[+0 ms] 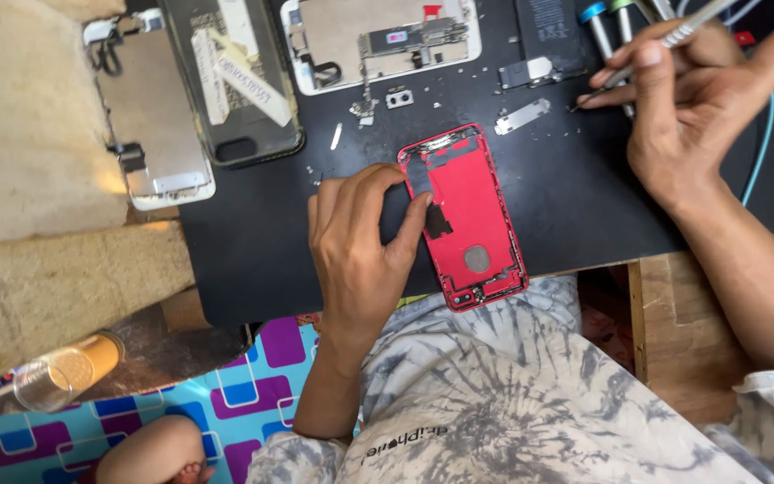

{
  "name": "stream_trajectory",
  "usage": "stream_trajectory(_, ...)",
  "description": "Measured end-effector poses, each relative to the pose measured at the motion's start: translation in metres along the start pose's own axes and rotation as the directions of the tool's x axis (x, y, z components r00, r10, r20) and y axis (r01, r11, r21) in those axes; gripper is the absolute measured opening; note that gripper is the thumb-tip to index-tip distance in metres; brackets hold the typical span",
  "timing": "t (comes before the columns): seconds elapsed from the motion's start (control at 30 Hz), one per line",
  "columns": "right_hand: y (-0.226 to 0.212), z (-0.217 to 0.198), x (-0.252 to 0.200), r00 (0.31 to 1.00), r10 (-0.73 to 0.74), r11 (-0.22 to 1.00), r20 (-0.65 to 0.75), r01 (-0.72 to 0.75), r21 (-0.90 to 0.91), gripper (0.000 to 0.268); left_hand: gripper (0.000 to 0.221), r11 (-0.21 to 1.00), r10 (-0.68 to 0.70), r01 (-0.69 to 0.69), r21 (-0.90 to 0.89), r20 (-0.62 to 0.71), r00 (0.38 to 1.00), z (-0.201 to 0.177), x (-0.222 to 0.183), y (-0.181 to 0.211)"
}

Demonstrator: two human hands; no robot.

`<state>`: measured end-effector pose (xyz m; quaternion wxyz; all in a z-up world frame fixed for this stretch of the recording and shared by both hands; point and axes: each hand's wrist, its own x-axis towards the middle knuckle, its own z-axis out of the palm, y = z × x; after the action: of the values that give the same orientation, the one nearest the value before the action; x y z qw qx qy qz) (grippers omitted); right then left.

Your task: Assembling internal components into a mobile phone chassis using a screwdriver and tweezers.

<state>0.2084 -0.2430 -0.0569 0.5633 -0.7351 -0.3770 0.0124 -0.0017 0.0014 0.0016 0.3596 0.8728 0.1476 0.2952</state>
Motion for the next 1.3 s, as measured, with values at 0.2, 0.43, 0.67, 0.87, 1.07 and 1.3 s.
stream_trajectory(0.2, -0.045, 0.007, 0.030, 0.972, -0.204, 0.961, 0.117, 0.222, -0.168, 0.022, 0.030, 1.000, 0.013, -0.012, 0.023, -0.007, 1.000, 0.002, -0.002, -0.004)
stream_trajectory(0.43, -0.070, 0.003, 0.031, 0.969, -0.148, 0.960, 0.196, 0.189, -0.207, 0.023, 0.032, 0.999, 0.038, -0.038, 0.032, -0.003, 0.999, 0.002, -0.002, -0.006)
stream_trajectory(0.67, -0.084, 0.035, 0.044, 0.966, -0.206, 0.976, 0.156, 0.214, -0.037, 0.015, 0.031, 0.999, 0.034, -0.034, 0.032, 0.001, 0.999, 0.002, -0.001, -0.006)
stream_trajectory(0.87, -0.070, 0.078, 0.055, 0.901, -0.354, 0.935, 0.251, 0.334, 0.118, 0.081, 0.032, 0.999, 0.023, -0.023, 0.040, 0.004, 1.000, 0.001, -0.002, -0.004)
stream_trajectory(1.07, -0.066, 0.100, 0.053, 0.899, -0.384, 0.920, 0.209, 0.355, 0.165, 0.079, 0.030, 1.000, 0.014, -0.014, 0.024, 0.012, 1.000, -0.001, -0.001, -0.006)
stream_trajectory(1.3, -0.057, 0.103, 0.051, 0.887, -0.413, 0.905, 0.208, 0.373, 0.205, 0.080, 0.030, 1.000, 0.012, -0.012, 0.005, 0.023, 1.000, 0.000, 0.000, -0.006)
